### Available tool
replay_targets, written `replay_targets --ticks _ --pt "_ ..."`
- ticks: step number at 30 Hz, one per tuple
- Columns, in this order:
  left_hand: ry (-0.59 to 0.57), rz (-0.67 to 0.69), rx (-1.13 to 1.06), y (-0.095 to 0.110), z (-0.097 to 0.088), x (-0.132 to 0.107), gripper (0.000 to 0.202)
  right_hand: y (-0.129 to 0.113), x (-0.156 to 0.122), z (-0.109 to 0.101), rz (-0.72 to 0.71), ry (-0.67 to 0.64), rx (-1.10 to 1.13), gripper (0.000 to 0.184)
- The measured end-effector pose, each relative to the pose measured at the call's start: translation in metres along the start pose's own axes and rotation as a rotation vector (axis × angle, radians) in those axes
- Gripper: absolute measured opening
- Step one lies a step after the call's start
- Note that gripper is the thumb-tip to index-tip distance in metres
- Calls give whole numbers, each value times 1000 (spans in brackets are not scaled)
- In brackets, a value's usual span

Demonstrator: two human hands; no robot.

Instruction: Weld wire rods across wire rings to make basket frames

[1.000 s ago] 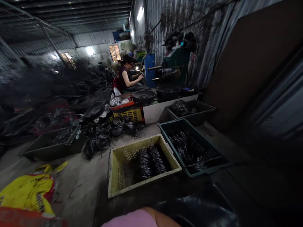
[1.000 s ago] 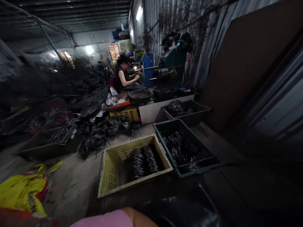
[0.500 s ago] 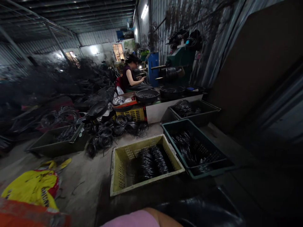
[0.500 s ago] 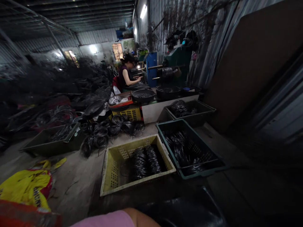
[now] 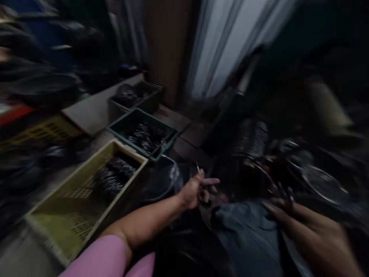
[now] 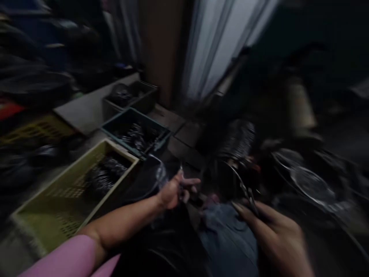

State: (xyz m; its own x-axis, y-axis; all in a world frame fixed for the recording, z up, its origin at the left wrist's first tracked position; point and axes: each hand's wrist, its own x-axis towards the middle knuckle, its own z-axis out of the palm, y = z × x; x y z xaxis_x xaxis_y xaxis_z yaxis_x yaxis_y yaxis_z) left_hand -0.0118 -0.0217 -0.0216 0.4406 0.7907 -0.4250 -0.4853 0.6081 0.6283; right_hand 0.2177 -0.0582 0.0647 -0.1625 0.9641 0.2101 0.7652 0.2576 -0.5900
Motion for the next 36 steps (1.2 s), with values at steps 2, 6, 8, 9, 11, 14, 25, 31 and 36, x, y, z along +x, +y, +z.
replay_targets --ticks 2,6,8,9,11,14,25,31,36 --pt "-84 -2 32 2 3 3 72 5 -11 8 512 154 321 25" --pt "-83 -16 158 5 13 5 47 20 -5 31 865 347 857 38" --pt "-1 13 248 4 20 7 42 24 -3 33 859 330 964 38" --pt "44 33 273 2 23 10 43 24 -3 31 838 299 988 37" --pt "119 71 272 -1 27 19 47 20 -6 25 785 205 1007 34" --pt "112 35 247 -5 27 33 52 13 -9 15 722 71 1033 30" --pt "53 -13 296 12 34 26 36 33 2 31 887 333 1059 34" --pt "93 68 271 19 43 22 35 25 16 29 834 401 926 32" --pt "84 102 258 28 46 28 33 24 31 24 763 415 910 28"
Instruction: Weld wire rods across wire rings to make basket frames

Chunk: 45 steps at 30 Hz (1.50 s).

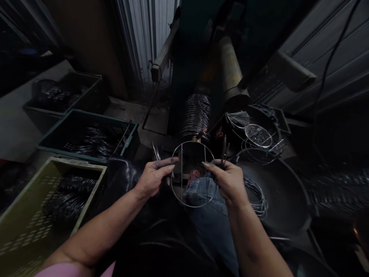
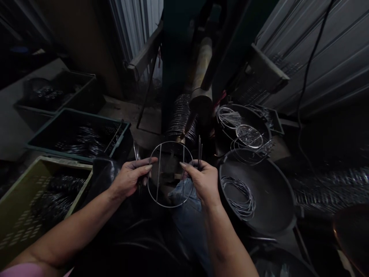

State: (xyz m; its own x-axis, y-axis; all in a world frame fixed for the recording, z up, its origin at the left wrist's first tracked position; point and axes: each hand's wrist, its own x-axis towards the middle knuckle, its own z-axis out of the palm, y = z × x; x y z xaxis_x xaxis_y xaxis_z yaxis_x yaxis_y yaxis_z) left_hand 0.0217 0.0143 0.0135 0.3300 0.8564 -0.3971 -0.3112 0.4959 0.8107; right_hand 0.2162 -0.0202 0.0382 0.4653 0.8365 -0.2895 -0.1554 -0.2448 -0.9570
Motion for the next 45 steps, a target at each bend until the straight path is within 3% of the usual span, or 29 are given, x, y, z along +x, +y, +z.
replay_targets --ticks 11,23,31,38,45 --pt "16 34 -67 24 17 7 33 -29 20 7 -17 24 29 32" --pt "34 18 -55 30 22 7 32 -40 25 8 -1 -10 12 34" --pt "60 31 79 32 17 13 32 -20 19 -1 4 10 133 33" --pt "49 34 183 36 5 29 32 -10 -3 8 -50 14 178 26" --pt "-30 104 276 23 16 25 36 8 -18 -17 7 19 161 29"
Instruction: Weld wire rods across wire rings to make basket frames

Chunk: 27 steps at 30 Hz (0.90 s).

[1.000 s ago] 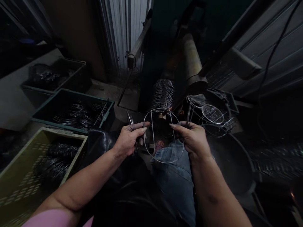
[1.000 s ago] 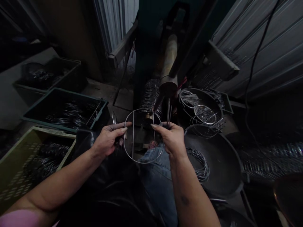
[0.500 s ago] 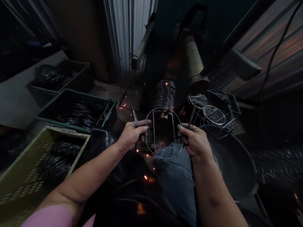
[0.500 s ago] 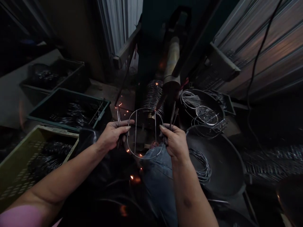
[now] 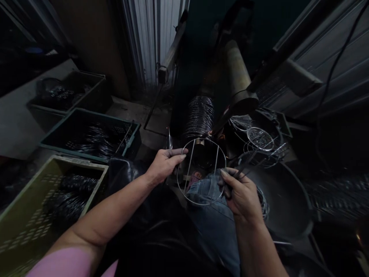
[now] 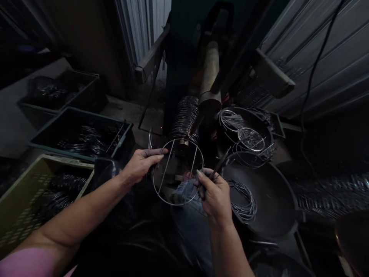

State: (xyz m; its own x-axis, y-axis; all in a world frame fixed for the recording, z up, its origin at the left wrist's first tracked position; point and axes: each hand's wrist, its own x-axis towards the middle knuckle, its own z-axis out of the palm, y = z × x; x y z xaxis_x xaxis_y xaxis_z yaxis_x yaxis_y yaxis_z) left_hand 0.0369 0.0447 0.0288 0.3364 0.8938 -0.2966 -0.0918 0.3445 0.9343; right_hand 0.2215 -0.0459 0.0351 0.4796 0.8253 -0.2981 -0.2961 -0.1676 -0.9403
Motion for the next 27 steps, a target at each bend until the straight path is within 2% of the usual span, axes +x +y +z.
replay_targets --ticks 3,6,10,17,23,25,27 --pt "-28 67 49 -1 10 -2 51 7 0 -10 61 11 55 29" --pt "-21 133 145 1 18 0 57 7 -1 -13 58 19 84 30" --pt "-21 143 178 9 26 4 56 -4 -2 -13 44 29 120 29" --pt "-74 136 -2 19 43 15 41 -22 8 -16 36 17 120 30" --pt "-113 137 -26 17 44 21 36 -23 13 -19 30 8 115 30" --pt "-105 134 -15 16 41 17 41 -23 12 -19 26 24 108 31" --pt "-87 137 -1 13 36 11 54 -23 11 -18 15 35 102 33"
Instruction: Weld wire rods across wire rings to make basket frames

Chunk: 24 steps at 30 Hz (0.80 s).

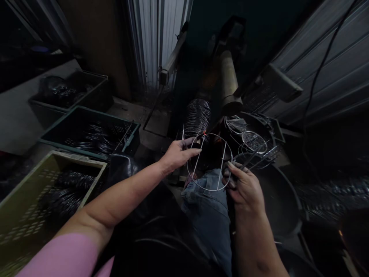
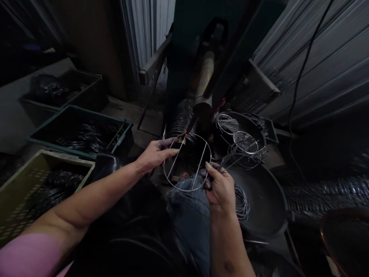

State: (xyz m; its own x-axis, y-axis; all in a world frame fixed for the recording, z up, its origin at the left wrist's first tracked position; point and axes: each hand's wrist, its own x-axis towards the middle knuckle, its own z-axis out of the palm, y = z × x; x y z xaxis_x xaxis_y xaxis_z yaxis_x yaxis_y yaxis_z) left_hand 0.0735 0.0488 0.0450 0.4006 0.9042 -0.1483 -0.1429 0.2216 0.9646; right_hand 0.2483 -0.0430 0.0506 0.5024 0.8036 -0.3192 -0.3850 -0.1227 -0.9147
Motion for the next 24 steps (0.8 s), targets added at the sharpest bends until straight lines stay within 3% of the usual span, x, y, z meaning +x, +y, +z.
replay_targets --ticks 5,10,13,16,20,24 --pt "55 -5 -51 -11 -22 -32 84 7 14 19 -95 -4 -38 34" --pt "91 -103 -264 -20 -56 -72 76 22 41 40 -295 137 -102 33" --pt "65 -123 -399 -20 -75 -93 67 46 34 41 -272 160 -117 30" --pt "-10 -101 -526 -19 -84 -104 61 84 6 45 -147 15 -186 30" --pt "-122 -79 -591 -20 -80 -109 58 131 -22 68 12 -241 -297 30" --pt "-155 -51 -605 -22 -77 -113 58 136 -20 76 60 -307 -324 28"
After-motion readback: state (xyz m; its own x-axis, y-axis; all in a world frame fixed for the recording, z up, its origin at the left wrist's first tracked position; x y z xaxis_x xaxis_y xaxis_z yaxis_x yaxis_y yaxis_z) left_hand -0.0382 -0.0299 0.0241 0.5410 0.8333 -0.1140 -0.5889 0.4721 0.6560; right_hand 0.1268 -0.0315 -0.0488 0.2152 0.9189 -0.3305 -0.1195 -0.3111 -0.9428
